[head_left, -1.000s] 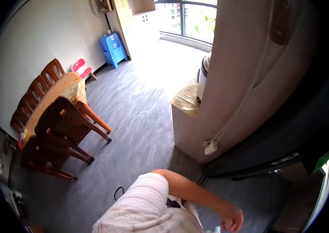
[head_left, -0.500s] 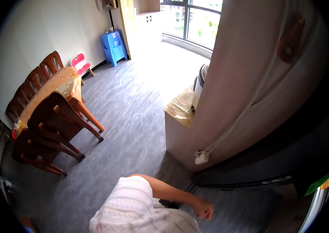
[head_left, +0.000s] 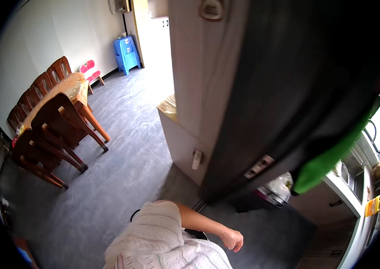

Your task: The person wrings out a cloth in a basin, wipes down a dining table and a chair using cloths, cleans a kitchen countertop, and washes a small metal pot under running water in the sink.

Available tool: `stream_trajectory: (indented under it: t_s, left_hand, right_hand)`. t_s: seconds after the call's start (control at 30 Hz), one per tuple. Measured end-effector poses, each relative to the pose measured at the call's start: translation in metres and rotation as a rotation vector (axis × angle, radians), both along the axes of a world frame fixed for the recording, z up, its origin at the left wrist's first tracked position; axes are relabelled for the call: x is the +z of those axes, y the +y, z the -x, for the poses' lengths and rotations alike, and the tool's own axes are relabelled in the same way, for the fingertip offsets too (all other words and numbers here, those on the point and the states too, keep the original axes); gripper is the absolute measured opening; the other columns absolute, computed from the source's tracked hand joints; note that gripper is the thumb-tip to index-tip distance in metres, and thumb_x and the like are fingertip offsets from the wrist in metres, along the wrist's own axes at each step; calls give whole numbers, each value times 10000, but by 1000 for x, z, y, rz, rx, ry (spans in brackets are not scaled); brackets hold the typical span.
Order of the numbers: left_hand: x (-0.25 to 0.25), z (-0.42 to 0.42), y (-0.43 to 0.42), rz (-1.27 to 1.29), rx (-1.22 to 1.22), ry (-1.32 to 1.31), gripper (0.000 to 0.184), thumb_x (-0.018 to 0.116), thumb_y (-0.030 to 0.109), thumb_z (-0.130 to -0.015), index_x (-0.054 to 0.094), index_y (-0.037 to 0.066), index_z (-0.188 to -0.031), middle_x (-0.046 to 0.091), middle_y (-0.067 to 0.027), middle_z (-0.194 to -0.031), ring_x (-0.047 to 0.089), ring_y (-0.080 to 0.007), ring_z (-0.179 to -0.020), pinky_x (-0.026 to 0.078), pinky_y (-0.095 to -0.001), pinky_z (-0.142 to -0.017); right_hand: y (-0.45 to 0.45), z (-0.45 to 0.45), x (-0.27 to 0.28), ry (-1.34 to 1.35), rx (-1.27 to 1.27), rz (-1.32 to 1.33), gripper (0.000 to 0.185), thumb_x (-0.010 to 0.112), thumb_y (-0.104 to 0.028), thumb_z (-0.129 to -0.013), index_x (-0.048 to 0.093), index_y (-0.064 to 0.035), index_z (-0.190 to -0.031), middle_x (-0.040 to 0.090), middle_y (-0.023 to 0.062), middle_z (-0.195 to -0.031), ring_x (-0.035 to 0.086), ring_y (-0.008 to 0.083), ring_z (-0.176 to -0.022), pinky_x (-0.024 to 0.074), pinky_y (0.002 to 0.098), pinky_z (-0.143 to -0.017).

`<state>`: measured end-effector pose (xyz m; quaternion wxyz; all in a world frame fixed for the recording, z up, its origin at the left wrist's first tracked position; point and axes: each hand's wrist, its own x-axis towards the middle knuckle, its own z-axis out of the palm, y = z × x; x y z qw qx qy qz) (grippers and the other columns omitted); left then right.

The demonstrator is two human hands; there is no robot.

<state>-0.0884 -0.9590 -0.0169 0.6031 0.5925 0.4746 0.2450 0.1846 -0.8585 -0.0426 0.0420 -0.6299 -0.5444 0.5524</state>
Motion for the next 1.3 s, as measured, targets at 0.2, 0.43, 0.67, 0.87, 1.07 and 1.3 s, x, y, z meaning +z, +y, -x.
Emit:
stream_trajectory:
  t_s: [0.2, 0.43, 0.67, 0.87, 1.07, 1.3]
  left_hand:
    - [25, -88, 81, -104, -115, 43, 343, 526, 25, -614, 654, 49, -931, 652, -99, -842, 615, -224, -795, 487, -334, -691]
    - [0, -72, 123, 15, -82, 295, 291, 526, 78, -738, 646, 91, -1003, 628, -54, -782, 600, -155, -741, 468, -270, -704]
    - [0, -82, 263, 193, -119, 329, 264, 540, 66, -738, 656, 70, -975, 607, -18, -716, 561, -98, -675, 450, -241, -650]
    - [-3, -146, 401, -174, -373, 321, 275, 531, 83, -701, 648, 76, -950, 646, -108, -810, 624, -245, -765, 487, -341, -704]
    - [0, -227, 506, -130, -438, 238, 375, 576, 144, -741, 579, 82, -1111, 625, -132, -895, 607, -258, -813, 474, -355, -739]
    - [15, -274, 559, -321, 64, 102, 789, 648, 264, -770, 223, 91, -1412, 474, -233, -1224, 509, -355, -1113, 413, -376, -932]
  right_hand:
    - [24, -184, -2, 21, -266, 37, 251, 521, -174, -877, 577, -20, -1066, 632, 92, -905, 624, 204, -817, 515, 356, -705]
    - [56, -266, -62, 121, -539, 50, 237, 548, -210, -871, 599, -53, -1041, 628, 36, -851, 595, 146, -720, 464, 305, -567]
    - [109, -274, -55, 257, -848, 126, 265, 518, -168, -908, 554, -5, -1114, 621, 97, -994, 613, 223, -885, 508, 387, -736]
    - [148, -312, -38, 506, -1134, 10, 272, 475, -133, -928, 510, -14, -1170, 597, 127, -1072, 602, 273, -972, 514, 433, -802]
    - [286, -305, 6, 690, -887, -1, 302, 437, -152, -939, 463, -42, -1220, 577, 105, -1109, 576, 273, -1028, 482, 461, -861]
    - [495, -195, 86, 951, -357, 180, 322, 402, -140, -956, 441, -25, -1254, 538, 96, -1193, 528, 224, -1105, 430, 393, -938]
